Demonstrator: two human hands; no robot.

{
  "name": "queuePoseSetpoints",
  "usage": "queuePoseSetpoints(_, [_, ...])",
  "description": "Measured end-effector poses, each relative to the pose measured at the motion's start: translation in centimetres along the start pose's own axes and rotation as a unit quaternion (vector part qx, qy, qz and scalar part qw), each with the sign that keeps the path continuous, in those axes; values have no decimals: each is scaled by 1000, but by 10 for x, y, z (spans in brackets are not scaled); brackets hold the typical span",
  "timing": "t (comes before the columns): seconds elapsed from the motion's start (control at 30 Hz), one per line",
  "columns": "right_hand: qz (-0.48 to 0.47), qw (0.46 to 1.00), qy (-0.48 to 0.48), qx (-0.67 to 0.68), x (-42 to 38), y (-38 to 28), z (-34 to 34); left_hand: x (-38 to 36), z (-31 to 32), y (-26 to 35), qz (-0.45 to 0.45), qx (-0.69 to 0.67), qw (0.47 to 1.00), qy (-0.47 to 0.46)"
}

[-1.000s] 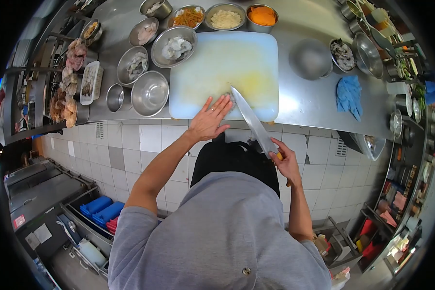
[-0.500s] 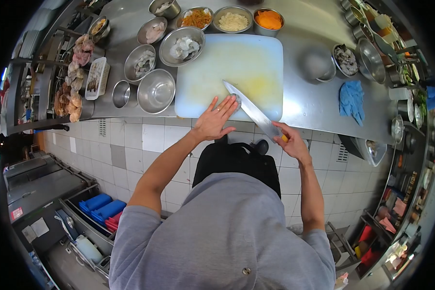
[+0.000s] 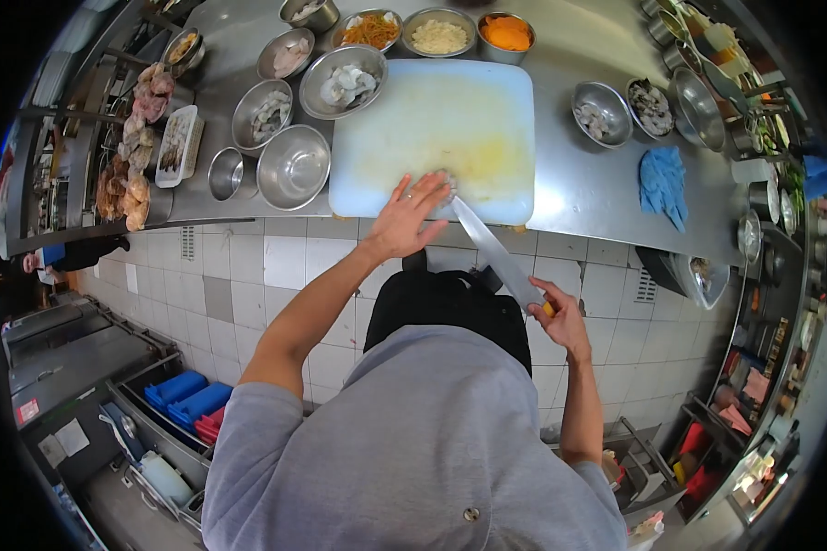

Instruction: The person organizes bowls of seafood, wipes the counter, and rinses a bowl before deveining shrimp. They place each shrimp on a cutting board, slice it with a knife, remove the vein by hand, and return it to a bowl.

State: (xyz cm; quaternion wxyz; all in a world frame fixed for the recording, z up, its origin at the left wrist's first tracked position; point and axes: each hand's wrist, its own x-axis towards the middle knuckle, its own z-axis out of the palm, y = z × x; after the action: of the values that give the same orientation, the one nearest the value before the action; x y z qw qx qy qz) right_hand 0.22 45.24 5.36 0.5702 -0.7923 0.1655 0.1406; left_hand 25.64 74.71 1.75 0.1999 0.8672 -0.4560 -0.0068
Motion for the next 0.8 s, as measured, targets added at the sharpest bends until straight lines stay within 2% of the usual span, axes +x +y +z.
queuePoseSetpoints(0.03, [3,1000,8,-5,-8,2,2,2,1,1,-16,-35,998,50])
queuePoseSetpoints(0.13, [10,999,41,-7,-30,-3,13,32,1,22,-246,-180,946,110])
queuePoseSetpoints(0.23, [31,997,63,-16,-43,-9,17,66,-23,41,-369,-152,917,9])
queuePoseSetpoints(0.33, [12,995,94,0,-48,0,22,61,1,15,-351,-231,906,46])
queuePoseSetpoints(0.43, [30,993,109,-32,-50,-11,20,41,12,-8,-352,-522,770,103])
queuePoseSetpoints(0.53, [22,993,118,-20,-48,-17,23,29,-2,-12,-396,-560,724,74])
queuePoseSetpoints(0.63, [3,994,112,-5,-46,-20,26,21,1,-16,-382,-495,779,46])
queuePoseSetpoints(0.73, [-4,996,94,-2,-42,-26,30,19,3,-4,-312,-387,866,55])
queuePoseSetpoints(0.8, [-14,996,88,-1,-38,-36,32,19,0,7,-252,-302,914,99])
